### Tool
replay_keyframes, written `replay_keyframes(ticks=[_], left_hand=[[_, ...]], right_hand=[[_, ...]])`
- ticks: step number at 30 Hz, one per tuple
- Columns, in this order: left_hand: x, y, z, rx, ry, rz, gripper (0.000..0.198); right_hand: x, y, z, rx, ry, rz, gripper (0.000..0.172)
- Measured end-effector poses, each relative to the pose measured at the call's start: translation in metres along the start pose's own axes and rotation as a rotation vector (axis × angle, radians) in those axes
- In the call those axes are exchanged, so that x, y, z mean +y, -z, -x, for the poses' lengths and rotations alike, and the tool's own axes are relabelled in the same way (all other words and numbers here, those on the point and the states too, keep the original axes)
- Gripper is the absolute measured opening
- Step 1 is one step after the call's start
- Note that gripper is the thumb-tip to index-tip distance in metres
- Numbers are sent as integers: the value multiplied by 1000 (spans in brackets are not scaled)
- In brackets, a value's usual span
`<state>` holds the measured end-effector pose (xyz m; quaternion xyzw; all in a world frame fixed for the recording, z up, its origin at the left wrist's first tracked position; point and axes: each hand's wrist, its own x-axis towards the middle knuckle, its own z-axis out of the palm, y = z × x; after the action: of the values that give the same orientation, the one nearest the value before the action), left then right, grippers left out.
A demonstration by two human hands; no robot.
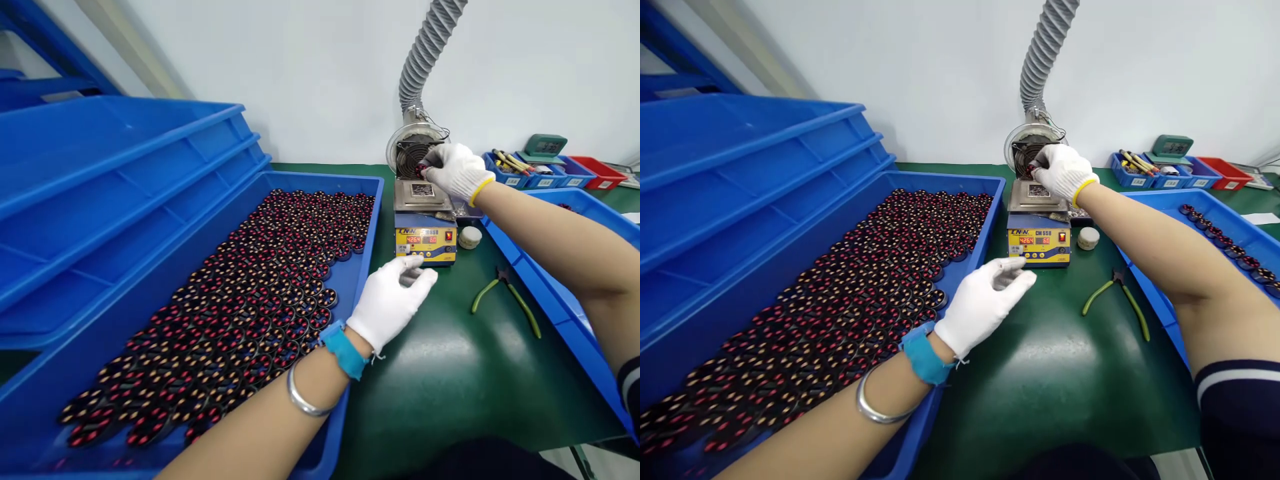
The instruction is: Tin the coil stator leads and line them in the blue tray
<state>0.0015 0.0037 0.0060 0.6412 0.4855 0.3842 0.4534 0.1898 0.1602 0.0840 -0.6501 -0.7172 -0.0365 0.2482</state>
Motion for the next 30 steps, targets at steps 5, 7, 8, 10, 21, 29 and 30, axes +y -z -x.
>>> replay_keyframes(ticks=[5, 7, 8, 10, 21, 29, 30], left_hand=[[-7, 2, -12, 180, 60, 327, 51], [-9, 3, -16, 214, 72, 426, 55], [-10, 3, -17, 222, 74, 462, 54], [-11, 4, -18, 236, 70, 519, 49], [-8, 6, -16, 169, 118, 479, 41], [-9, 21, -24, 236, -12, 90, 42], [-11, 28, -28, 288, -26, -3, 41]], right_hand=[[-26, 2, 47, -160, -151, -382, 33], [-36, -3, 70, -274, -170, -540, 31], [-41, -6, 80, -321, -161, -587, 31], [-46, -9, 98, -368, -112, -597, 39], [-34, -2, 101, -638, -166, -843, 26], [12, -16, 29, -153, -370, -582, 34], [17, -16, 19, -122, -383, -455, 33]])
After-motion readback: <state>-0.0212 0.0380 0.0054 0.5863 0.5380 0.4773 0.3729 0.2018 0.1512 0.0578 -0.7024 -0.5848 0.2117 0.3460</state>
